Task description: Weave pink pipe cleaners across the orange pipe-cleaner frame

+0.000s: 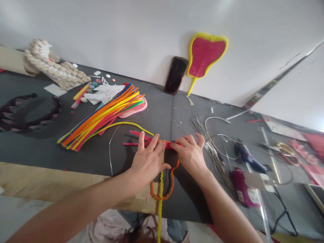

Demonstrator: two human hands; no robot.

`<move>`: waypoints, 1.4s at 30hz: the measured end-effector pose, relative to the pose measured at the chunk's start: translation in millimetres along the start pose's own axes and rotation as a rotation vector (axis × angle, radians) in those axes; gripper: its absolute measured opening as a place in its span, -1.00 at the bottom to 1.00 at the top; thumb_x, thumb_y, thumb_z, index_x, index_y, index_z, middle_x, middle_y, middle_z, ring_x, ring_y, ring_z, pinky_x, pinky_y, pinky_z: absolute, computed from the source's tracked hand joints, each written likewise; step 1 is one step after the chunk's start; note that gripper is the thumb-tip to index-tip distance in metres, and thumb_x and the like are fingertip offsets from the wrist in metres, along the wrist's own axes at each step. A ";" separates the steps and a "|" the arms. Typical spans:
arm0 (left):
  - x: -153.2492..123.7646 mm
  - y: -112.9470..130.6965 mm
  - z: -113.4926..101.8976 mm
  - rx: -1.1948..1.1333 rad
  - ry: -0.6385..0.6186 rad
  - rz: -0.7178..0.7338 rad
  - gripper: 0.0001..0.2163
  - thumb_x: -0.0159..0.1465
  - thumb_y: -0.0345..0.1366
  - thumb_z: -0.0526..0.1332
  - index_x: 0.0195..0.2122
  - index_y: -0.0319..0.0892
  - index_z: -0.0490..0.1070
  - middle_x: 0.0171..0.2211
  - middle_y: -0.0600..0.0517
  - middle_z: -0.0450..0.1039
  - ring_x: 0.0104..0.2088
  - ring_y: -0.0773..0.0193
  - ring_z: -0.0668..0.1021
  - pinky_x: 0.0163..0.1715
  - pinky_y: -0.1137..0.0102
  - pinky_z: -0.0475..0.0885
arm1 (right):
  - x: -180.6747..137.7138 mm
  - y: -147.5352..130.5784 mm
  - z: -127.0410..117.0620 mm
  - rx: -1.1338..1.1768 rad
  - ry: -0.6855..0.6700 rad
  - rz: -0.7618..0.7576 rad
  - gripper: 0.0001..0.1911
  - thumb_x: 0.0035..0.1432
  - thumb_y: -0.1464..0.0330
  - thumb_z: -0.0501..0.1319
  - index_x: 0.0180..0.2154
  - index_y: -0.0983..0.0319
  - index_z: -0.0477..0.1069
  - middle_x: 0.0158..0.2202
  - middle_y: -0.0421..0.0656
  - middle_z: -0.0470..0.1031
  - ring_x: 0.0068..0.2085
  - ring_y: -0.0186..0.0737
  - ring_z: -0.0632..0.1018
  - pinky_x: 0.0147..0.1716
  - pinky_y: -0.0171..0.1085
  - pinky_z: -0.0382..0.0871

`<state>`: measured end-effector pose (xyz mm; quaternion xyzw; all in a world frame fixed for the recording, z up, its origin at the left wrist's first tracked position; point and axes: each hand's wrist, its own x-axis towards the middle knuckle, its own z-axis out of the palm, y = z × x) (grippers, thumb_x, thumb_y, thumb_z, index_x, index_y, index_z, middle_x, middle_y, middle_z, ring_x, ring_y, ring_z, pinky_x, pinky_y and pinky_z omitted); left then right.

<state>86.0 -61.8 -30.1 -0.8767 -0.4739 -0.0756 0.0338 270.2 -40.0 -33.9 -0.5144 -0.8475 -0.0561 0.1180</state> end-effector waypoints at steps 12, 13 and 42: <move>2.9 -1.5 0.5 -0.060 -0.007 -0.029 -0.52 0.27 0.07 0.14 0.09 -0.09 0.43 0.08 -0.07 0.47 0.25 -0.14 0.26 0.23 -0.33 -0.28 | -5.2 21.5 -9.2 0.016 0.035 0.027 -0.72 0.24 0.49 0.12 -0.24 0.07 0.55 -0.30 -0.24 0.60 -0.19 -0.20 0.43 0.18 0.06 -0.27; 2.8 -1.6 0.8 -0.062 -0.011 -0.029 -0.53 0.27 0.07 0.14 0.09 -0.09 0.44 0.08 -0.07 0.46 0.25 -0.14 0.26 0.23 -0.33 -0.29 | -5.6 23.9 -9.7 0.008 0.022 0.024 -0.73 0.24 0.49 0.12 -0.23 0.07 0.55 -0.29 -0.24 0.61 -0.19 -0.19 0.43 0.19 0.06 -0.28; 4.2 -0.2 4.1 -0.065 -0.050 -0.054 -0.49 0.30 0.08 0.09 0.13 -0.12 0.40 0.12 -0.07 0.43 0.27 -0.14 0.22 0.21 -0.33 -0.38 | 8.6 21.1 -22.9 0.133 -0.125 0.189 -0.77 0.30 0.34 0.09 -0.22 0.12 0.53 -0.28 -0.20 0.62 -0.18 -0.21 0.50 -0.03 -0.15 0.10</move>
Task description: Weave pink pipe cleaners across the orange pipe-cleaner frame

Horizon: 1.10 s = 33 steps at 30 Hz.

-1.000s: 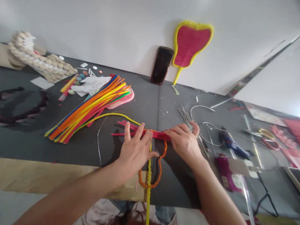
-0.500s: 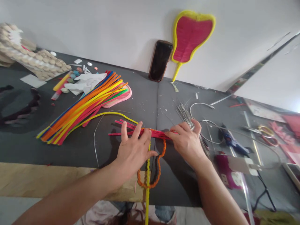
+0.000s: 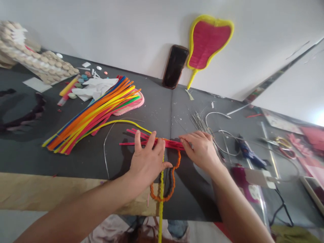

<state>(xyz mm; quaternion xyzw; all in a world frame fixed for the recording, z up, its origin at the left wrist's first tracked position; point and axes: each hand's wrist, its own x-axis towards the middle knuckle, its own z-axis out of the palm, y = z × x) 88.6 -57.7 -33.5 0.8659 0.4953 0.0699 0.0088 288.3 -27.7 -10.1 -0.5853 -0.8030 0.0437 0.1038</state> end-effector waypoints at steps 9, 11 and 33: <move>0.4 0.7 -0.7 -0.027 -0.027 -0.005 -0.45 0.29 0.08 0.11 0.17 -0.18 0.35 0.13 -0.09 0.42 0.28 -0.16 0.20 0.21 -0.36 -0.18 | 39.5 -18.0 -11.2 -0.142 -0.572 0.089 -0.66 0.33 0.30 -0.07 -0.25 0.12 0.48 -0.28 -0.16 0.58 -0.22 -0.18 0.52 -0.32 -0.28 0.14; 0.3 0.7 0.7 -0.030 -0.012 -0.004 -0.45 0.29 0.08 0.11 0.15 -0.21 0.37 0.10 -0.12 0.44 0.27 -0.17 0.21 0.21 -0.35 -0.15 | 47.0 -18.4 -13.5 -0.133 -0.647 0.096 -0.65 0.33 0.27 -0.08 -0.26 0.14 0.46 -0.30 -0.15 0.57 -0.27 -0.20 0.52 -0.37 -0.30 0.14; -4.9 -0.6 9.4 0.019 0.119 0.044 -0.47 0.27 0.12 0.10 -0.01 -0.24 0.51 -0.02 -0.15 0.51 0.23 -0.15 0.27 0.24 -0.28 -0.11 | 89.8 -18.7 -19.9 0.035 -1.005 -0.016 -0.83 0.05 0.32 0.06 -0.49 0.21 0.36 -0.48 -0.22 0.42 -0.45 -0.31 0.36 -0.42 -0.32 0.23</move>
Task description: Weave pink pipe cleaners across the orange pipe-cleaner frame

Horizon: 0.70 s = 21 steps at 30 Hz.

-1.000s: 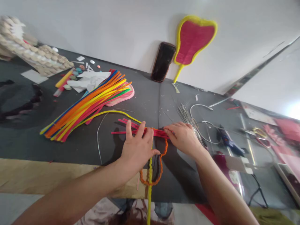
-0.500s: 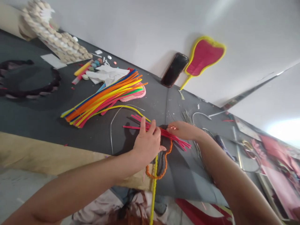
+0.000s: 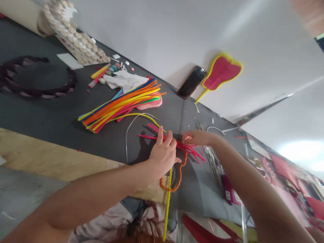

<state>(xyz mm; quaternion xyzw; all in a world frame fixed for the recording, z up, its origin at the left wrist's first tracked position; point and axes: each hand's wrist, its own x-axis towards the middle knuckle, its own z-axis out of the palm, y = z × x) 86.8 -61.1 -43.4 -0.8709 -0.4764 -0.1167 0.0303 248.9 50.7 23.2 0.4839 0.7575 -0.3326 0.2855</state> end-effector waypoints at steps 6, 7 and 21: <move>0.7 0.3 -0.2 -0.004 0.002 0.000 -0.46 0.25 0.12 0.13 -0.01 -0.25 0.51 -0.03 -0.16 0.52 0.22 -0.16 0.27 0.24 -0.28 -0.11 | -0.5 -4.6 0.4 -0.073 -0.012 0.050 -0.82 0.03 0.36 0.07 -0.54 0.22 0.36 -0.54 -0.22 0.41 -0.49 -0.32 0.34 -0.48 -0.32 0.20; 0.8 0.3 -0.2 -0.002 -0.001 -0.001 -0.46 0.26 0.11 0.12 -0.01 -0.26 0.51 -0.03 -0.16 0.52 0.23 -0.16 0.27 0.25 -0.28 -0.10 | -1.2 -4.6 1.1 -0.083 -0.011 0.062 -0.82 0.03 0.37 0.07 -0.54 0.23 0.37 -0.54 -0.21 0.42 -0.49 -0.32 0.35 -0.49 -0.32 0.20; 0.8 0.5 0.3 -0.002 0.008 -0.004 -0.46 0.25 0.10 0.14 0.01 -0.26 0.50 -0.02 -0.15 0.51 0.21 -0.14 0.30 0.25 -0.27 -0.14 | -23.0 19.7 15.2 -0.094 0.208 0.164 -0.77 0.10 0.34 0.10 -0.32 0.17 0.54 -0.31 -0.14 0.59 -0.28 -0.19 0.53 -0.32 -0.28 0.31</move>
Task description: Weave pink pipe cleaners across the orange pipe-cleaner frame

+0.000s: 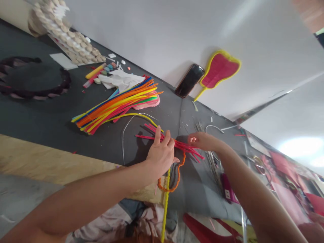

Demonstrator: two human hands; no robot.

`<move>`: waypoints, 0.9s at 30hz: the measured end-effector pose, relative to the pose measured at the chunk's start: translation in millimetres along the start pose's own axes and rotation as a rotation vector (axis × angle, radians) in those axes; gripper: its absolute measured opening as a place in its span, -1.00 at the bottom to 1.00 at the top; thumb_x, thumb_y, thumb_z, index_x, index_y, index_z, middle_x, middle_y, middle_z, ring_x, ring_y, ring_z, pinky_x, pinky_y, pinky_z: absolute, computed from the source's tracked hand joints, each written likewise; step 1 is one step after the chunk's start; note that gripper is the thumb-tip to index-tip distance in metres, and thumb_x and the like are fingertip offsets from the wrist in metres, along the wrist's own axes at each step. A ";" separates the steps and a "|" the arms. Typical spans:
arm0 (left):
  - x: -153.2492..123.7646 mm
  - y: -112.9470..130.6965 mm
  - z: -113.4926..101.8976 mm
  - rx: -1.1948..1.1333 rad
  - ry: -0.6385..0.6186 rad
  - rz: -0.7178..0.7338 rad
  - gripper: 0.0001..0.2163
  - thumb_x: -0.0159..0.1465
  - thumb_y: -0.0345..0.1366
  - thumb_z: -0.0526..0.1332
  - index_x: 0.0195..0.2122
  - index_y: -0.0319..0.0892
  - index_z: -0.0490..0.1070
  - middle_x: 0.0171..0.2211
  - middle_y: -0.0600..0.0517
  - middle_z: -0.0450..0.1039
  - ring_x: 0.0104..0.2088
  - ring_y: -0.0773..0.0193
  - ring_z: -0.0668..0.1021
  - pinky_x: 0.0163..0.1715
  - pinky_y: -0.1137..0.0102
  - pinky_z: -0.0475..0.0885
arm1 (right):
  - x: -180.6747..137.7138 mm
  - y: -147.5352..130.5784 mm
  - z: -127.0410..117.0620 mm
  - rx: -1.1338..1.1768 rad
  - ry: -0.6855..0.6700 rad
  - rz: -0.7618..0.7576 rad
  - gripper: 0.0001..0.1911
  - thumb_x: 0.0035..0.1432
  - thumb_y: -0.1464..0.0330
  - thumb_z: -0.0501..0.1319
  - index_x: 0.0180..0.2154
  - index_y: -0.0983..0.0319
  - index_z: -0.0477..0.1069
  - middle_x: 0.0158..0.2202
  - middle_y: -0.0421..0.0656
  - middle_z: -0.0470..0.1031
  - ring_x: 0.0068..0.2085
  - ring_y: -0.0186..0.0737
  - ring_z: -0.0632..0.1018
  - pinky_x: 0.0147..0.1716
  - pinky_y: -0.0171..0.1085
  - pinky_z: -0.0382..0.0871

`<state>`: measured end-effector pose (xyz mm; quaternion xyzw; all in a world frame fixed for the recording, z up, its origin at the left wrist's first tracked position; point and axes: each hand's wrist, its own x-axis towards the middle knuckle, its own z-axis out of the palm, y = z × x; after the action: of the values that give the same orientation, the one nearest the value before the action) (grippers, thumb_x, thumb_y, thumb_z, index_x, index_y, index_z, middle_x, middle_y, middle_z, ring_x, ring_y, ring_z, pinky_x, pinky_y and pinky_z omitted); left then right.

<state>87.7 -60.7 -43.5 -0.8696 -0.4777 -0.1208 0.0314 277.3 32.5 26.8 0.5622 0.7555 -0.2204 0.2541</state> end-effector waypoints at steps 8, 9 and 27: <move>0.0 -0.3 -1.9 -0.005 -0.009 0.006 -0.51 0.25 0.08 0.17 -0.02 -0.22 0.52 -0.02 -0.16 0.51 0.21 -0.17 0.30 0.24 -0.29 -0.15 | -8.6 -26.2 6.6 -0.013 0.084 0.014 -0.71 0.23 0.24 0.02 -0.28 0.12 0.51 -0.30 -0.18 0.58 -0.26 -0.19 0.52 -0.30 -0.27 0.22; 0.1 -0.2 -2.0 -0.005 -0.008 0.008 -0.51 0.25 0.08 0.17 -0.02 -0.22 0.52 -0.01 -0.17 0.51 0.21 -0.18 0.30 0.24 -0.30 -0.16 | -8.3 -29.8 7.7 -0.049 0.077 0.037 -0.70 0.24 0.23 0.01 -0.27 0.11 0.51 -0.31 -0.18 0.58 -0.26 -0.18 0.52 -0.30 -0.27 0.21; 1.9 0.0 -4.2 -0.006 -0.058 0.007 -0.46 0.25 0.08 0.16 0.04 -0.26 0.48 0.03 -0.16 0.49 0.24 -0.18 0.26 0.25 -0.27 -0.14 | -0.5 -37.7 18.3 -0.238 0.115 0.126 -0.69 0.20 0.26 0.01 -0.29 0.14 0.52 -0.29 -0.09 0.62 -0.23 -0.10 0.57 -0.18 -0.14 0.22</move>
<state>87.9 -59.9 -39.0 -0.8746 -0.4749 -0.0970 0.0154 243.7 10.5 14.7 0.5861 0.7528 -0.0802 0.2887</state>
